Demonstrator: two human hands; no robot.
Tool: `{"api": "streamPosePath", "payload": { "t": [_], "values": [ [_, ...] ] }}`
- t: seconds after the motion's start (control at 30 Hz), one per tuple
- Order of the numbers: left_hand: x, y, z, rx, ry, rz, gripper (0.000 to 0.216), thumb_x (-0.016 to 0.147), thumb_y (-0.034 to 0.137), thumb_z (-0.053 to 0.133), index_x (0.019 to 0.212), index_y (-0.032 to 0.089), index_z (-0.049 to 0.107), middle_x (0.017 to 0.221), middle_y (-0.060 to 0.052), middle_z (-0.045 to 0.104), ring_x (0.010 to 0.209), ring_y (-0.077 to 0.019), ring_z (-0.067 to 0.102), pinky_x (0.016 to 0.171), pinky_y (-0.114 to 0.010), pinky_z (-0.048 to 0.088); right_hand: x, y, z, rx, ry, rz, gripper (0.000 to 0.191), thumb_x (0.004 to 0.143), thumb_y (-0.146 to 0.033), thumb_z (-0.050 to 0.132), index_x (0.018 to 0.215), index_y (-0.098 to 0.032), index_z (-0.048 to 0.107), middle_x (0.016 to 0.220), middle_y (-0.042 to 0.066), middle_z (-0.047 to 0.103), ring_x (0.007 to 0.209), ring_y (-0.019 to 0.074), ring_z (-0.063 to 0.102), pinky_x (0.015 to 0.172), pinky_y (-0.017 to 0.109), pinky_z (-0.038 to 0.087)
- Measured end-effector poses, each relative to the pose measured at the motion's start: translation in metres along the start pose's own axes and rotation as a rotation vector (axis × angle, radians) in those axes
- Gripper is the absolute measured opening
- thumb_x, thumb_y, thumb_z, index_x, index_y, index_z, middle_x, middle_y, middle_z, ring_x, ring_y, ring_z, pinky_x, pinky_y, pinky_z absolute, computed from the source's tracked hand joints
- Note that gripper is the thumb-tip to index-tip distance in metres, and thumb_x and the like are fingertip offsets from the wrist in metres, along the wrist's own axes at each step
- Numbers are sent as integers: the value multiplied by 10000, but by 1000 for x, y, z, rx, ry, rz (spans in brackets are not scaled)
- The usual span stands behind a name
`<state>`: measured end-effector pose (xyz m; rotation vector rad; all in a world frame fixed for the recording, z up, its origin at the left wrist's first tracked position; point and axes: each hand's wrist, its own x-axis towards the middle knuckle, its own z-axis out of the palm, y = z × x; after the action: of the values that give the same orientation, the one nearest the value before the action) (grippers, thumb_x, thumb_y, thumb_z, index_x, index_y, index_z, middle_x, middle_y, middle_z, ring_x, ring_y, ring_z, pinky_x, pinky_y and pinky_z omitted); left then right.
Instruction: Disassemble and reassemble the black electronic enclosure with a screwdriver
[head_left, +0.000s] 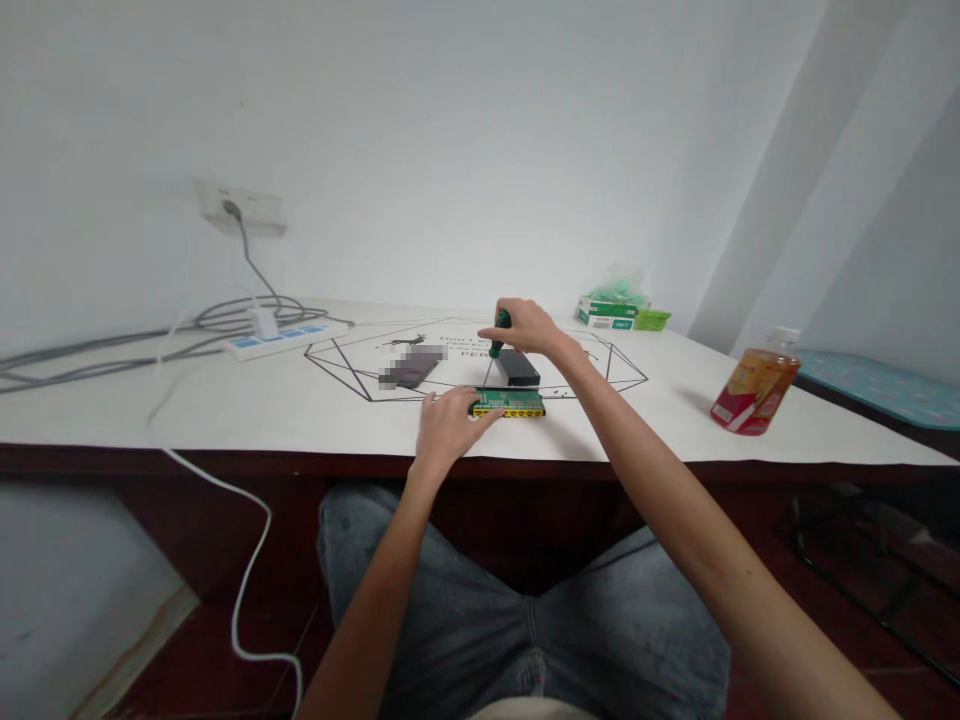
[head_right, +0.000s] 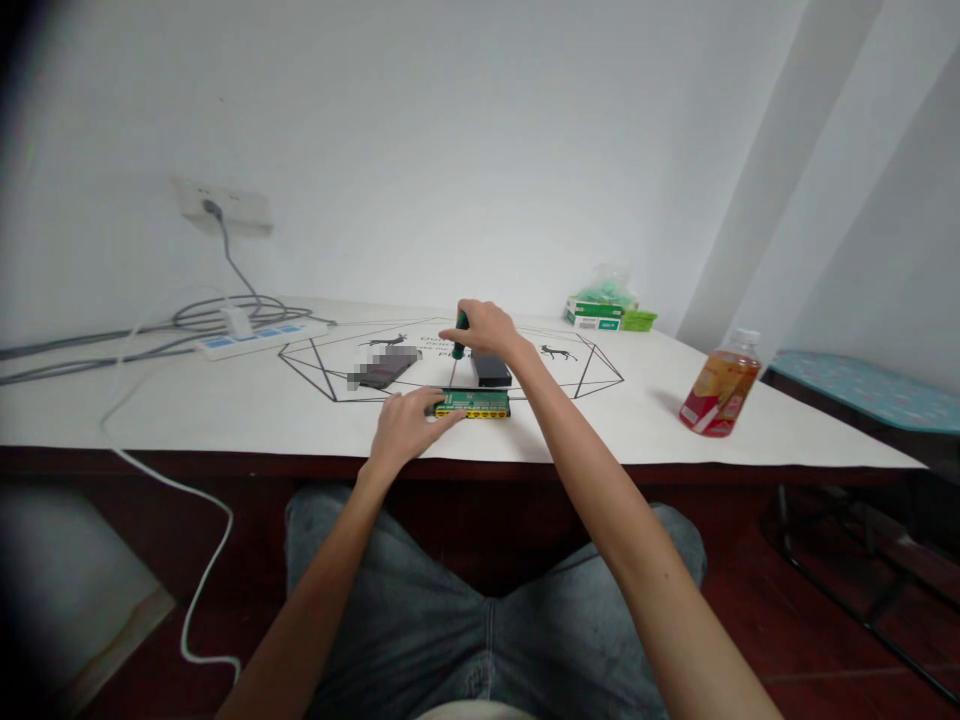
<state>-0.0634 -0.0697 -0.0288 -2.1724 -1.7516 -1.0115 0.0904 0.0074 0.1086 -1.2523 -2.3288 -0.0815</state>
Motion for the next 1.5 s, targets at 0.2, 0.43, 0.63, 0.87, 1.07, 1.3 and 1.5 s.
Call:
{"api": "streamPosePath", "payload": {
  "t": [0.2, 0.43, 0.63, 0.87, 1.07, 1.3, 1.5],
  "values": [
    [0, 0, 0, -7, 1, -18, 361, 902, 541, 668, 1051, 235, 790, 1238, -88, 751, 1163, -293, 670, 1049, -424, 435, 2, -10, -3, -64, -19, 62, 378, 969, -536, 514, 976, -171, 612, 768, 119, 691, 815, 273, 675, 718, 370, 459],
    [0, 2, -2, 2, -6, -16, 330, 907, 507, 680, 1040, 227, 791, 1257, -93, 745, 1174, -302, 672, 1067, -438, 427, 0, -8, -11, 78, -141, 59, 252, 902, -348, 627, 1071, -171, 567, 726, 52, 695, 611, 183, 640, 607, 299, 450],
    [0, 2, -2, -16, 6, -21, 359, 897, 526, 690, 1043, 213, 789, 1240, -93, 751, 1171, -290, 677, 1040, -415, 445, 6, -13, -6, -186, 43, 35, 464, 909, -628, 603, 906, -165, 635, 894, 165, 723, 942, 306, 679, 748, 361, 465],
    [0, 1, -1, 13, 4, 2, 394, 902, 547, 678, 1053, 201, 789, 1248, -97, 748, 1149, -299, 686, 1036, -428, 443, -3, -14, -14, 146, -211, 117, 274, 928, -353, 574, 1126, -169, 535, 831, 78, 718, 606, 179, 651, 608, 302, 474],
    [0, -1, 1, -1, 25, -3, 379, 893, 536, 692, 1042, 202, 794, 1230, -103, 754, 1147, -297, 688, 1026, -403, 451, 2, -17, -14, -45, -91, 45, 305, 885, -441, 677, 994, -165, 603, 751, 51, 687, 742, 185, 662, 695, 283, 468],
    [0, -2, 1, -23, 40, 13, 374, 888, 540, 692, 1019, 208, 802, 1186, -103, 768, 1112, -302, 700, 996, -396, 467, 5, -21, -18, -102, -135, 145, 410, 975, -510, 493, 968, -123, 626, 742, 99, 688, 688, 217, 687, 721, 353, 493],
    [1, -3, 2, -24, 31, 17, 375, 900, 533, 673, 1016, 202, 804, 1191, -113, 765, 1120, -311, 695, 1000, -404, 468, 0, -1, -12, 207, -183, 95, 220, 904, -291, 604, 1061, -142, 569, 759, 44, 695, 531, 124, 605, 554, 258, 444]
  ]
}}
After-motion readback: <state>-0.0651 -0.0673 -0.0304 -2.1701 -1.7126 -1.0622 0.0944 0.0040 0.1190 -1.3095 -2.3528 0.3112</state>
